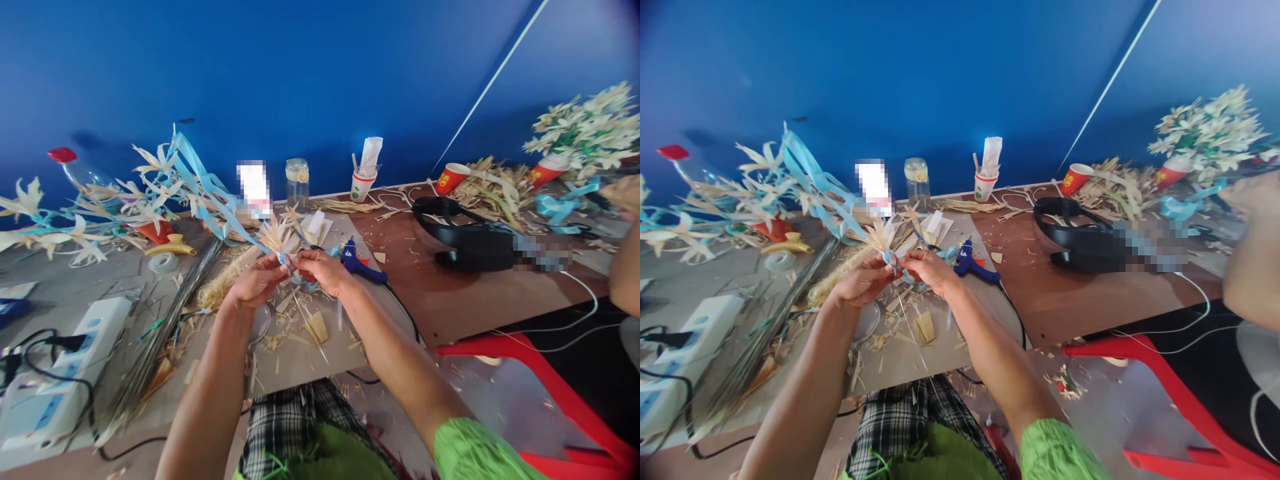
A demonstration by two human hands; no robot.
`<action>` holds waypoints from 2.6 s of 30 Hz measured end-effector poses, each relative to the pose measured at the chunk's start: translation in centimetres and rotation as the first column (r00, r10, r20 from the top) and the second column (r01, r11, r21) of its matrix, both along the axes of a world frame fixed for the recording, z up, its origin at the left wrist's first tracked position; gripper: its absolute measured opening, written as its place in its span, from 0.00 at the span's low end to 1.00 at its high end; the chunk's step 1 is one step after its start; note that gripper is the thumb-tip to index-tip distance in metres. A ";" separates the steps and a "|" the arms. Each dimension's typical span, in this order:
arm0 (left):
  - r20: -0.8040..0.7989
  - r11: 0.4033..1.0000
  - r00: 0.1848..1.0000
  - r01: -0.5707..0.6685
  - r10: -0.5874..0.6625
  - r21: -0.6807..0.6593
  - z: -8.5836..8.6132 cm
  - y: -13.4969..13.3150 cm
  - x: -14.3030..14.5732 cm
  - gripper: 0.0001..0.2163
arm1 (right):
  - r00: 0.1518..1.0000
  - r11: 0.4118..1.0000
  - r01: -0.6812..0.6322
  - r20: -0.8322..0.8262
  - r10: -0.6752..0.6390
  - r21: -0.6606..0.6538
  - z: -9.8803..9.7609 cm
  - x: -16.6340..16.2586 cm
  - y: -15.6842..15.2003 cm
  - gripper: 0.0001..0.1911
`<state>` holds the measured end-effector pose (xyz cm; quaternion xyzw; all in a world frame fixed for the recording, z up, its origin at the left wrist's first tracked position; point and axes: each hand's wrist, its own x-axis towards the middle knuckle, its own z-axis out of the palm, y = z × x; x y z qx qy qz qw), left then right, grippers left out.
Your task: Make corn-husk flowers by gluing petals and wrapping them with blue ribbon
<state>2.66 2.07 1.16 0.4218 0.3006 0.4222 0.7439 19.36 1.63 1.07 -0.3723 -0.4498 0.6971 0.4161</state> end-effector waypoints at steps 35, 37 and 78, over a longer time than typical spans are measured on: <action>0.020 0.987 0.988 -0.149 0.151 -0.064 -1.0 0.5 0.5 0.10 | 0.986 0.982 0.169 0.012 -0.169 -0.089 0.2 -0.6 0.1 0.12; 0.018 0.988 0.989 -0.148 0.149 -0.034 -1.1 0.5 0.6 0.10 | 0.985 0.980 0.171 0.008 -0.171 -0.102 0.2 -0.5 0.2 0.14; -0.007 0.963 0.965 -0.261 0.261 -0.073 -0.1 0.0 1.4 0.08 | 0.850 0.893 0.235 0.364 -0.381 0.385 0.1 -2.0 -1.4 0.04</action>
